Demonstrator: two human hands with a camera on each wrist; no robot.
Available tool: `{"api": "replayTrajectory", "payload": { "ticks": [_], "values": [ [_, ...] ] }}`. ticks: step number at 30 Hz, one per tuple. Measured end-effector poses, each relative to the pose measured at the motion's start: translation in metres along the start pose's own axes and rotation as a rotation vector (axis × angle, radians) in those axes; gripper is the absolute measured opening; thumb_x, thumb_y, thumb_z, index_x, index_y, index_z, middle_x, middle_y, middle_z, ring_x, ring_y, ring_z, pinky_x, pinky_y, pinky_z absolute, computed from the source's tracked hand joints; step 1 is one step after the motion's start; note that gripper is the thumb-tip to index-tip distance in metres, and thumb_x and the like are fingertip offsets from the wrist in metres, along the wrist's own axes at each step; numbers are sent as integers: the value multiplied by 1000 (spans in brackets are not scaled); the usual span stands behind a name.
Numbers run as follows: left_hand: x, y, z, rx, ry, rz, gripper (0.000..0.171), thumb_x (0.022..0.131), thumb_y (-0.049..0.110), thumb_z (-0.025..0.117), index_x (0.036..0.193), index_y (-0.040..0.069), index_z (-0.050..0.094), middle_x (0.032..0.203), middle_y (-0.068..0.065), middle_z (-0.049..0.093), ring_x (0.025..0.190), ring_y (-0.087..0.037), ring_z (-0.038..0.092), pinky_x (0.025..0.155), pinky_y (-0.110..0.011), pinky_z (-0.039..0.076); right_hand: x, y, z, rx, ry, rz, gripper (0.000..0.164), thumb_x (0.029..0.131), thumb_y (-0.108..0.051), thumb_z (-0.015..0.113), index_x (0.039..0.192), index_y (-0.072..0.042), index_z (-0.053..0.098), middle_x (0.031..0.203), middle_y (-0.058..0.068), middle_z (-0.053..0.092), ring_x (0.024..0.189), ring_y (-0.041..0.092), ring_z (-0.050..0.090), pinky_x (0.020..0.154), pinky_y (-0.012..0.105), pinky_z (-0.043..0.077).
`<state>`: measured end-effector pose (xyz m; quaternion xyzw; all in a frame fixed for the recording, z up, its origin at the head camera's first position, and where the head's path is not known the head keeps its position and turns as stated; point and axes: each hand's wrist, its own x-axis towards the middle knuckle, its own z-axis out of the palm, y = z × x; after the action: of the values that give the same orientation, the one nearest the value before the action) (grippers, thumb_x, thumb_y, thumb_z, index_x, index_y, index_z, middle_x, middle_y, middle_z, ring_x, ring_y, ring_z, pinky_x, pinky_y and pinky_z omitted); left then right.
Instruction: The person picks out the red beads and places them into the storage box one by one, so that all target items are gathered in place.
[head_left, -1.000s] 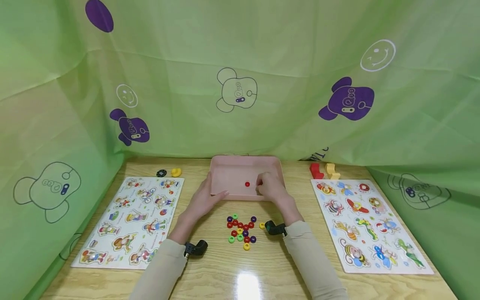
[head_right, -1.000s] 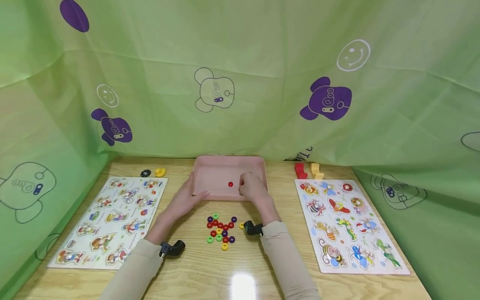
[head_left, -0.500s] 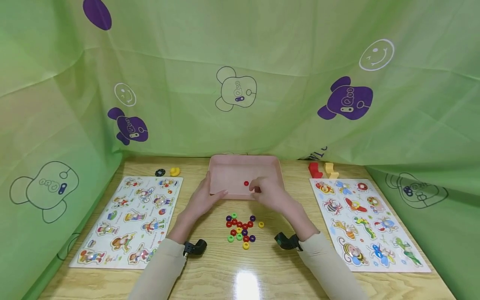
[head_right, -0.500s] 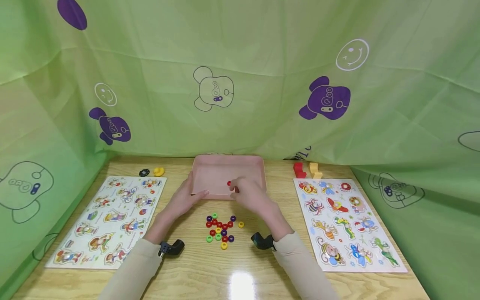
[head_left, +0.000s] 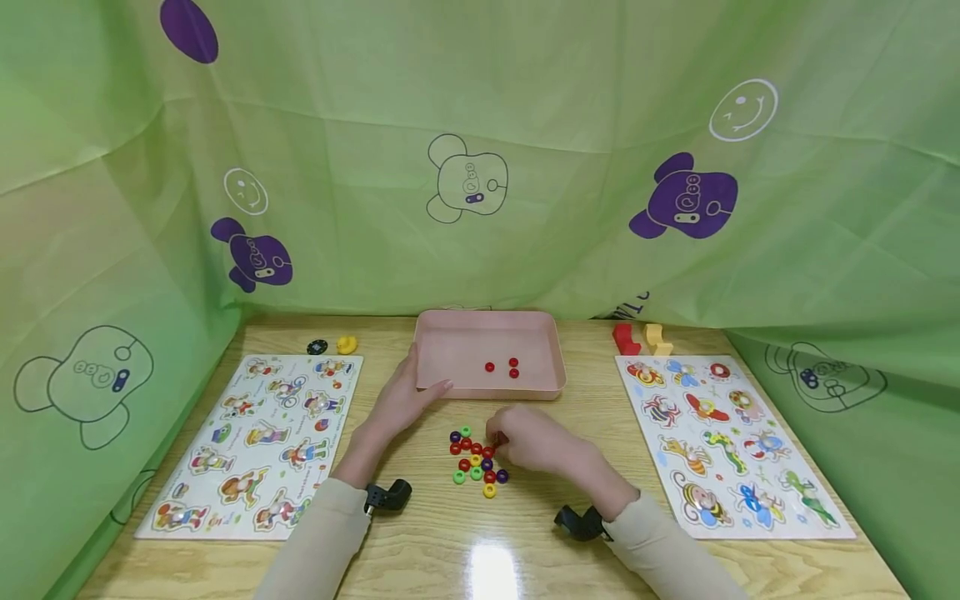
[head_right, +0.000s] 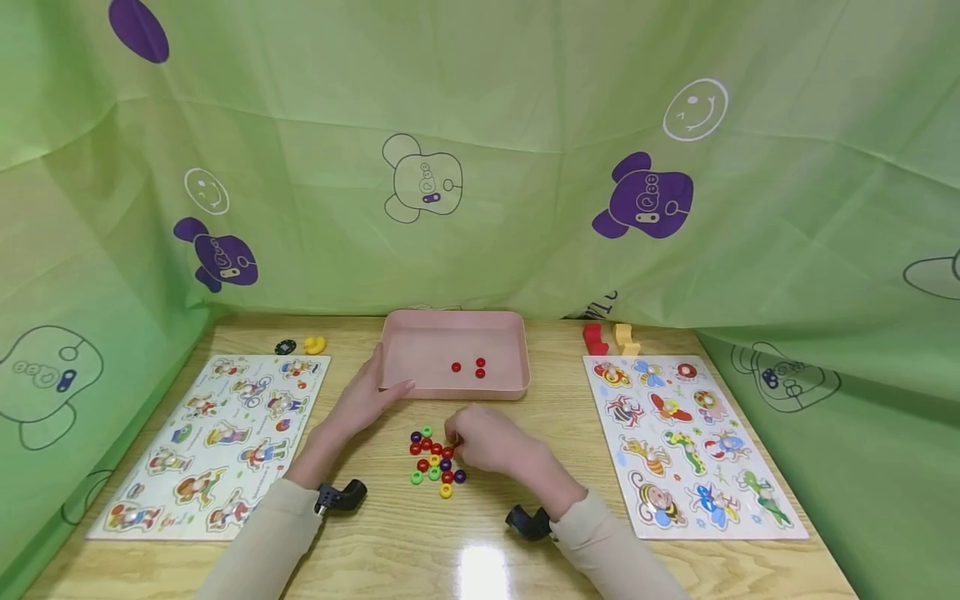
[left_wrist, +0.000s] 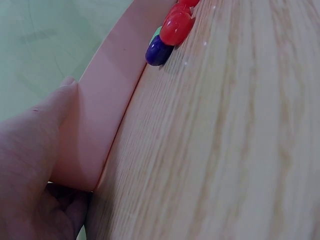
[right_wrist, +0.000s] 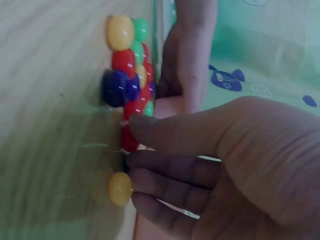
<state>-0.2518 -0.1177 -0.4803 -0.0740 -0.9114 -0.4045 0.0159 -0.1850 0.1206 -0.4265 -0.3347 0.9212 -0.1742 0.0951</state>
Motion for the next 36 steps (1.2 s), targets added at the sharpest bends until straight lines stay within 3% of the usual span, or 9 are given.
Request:
{"api": "replayTrajectory", "payload": {
  "ticks": [10, 15, 21, 24, 27, 36],
  "values": [
    [0, -2, 1, -13, -7, 22, 101, 82, 58, 58, 150, 14, -3, 156, -14, 12, 142, -31, 21, 113, -48, 25, 3, -3, 8, -120, 40, -6, 10, 79, -9, 67, 74, -18, 65, 69, -11, 53, 62, 5, 46, 58, 18, 41],
    [0, -2, 0, -18, -5, 18, 102, 82, 58, 58, 150, 13, -3, 156, -13, 12, 142, -31, 21, 114, -48, 25, 4, -1, 6, -106, 54, -15, 11, 78, -7, 66, 75, -17, 66, 70, -11, 57, 63, 4, 47, 58, 17, 42],
    [0, -1, 0, -14, -12, 8, 101, 82, 58, 57, 150, 12, -2, 156, -14, 11, 142, -31, 20, 114, -48, 24, 9, 5, -12, -37, 170, 3, 6, 80, -10, 69, 75, -14, 67, 66, -7, 58, 60, 6, 46, 54, 19, 40],
    [0, -2, 0, -11, -12, 9, 101, 83, 58, 57, 150, 11, -1, 156, -14, 11, 142, -32, 20, 114, -48, 24, 15, 11, -20, -19, 245, 36, 2, 80, -9, 70, 81, -11, 69, 72, -5, 61, 65, 7, 49, 58, 20, 42],
    [0, -2, 1, -12, -11, 7, 101, 82, 58, 57, 150, 11, -1, 156, -14, 11, 142, -31, 20, 114, -48, 24, 24, 17, -25, 7, 306, 83, 8, 81, -4, 67, 87, -7, 71, 80, 0, 65, 72, 10, 54, 64, 22, 47],
    [0, -1, 1, -7, -1, 9, 100, 82, 58, 57, 150, 13, -1, 156, -14, 12, 142, -32, 21, 114, -48, 25, 55, 33, -26, 34, 370, 266, 8, 76, -4, 68, 84, -5, 71, 82, 2, 67, 71, 12, 56, 64, 25, 48]
  ]
}}
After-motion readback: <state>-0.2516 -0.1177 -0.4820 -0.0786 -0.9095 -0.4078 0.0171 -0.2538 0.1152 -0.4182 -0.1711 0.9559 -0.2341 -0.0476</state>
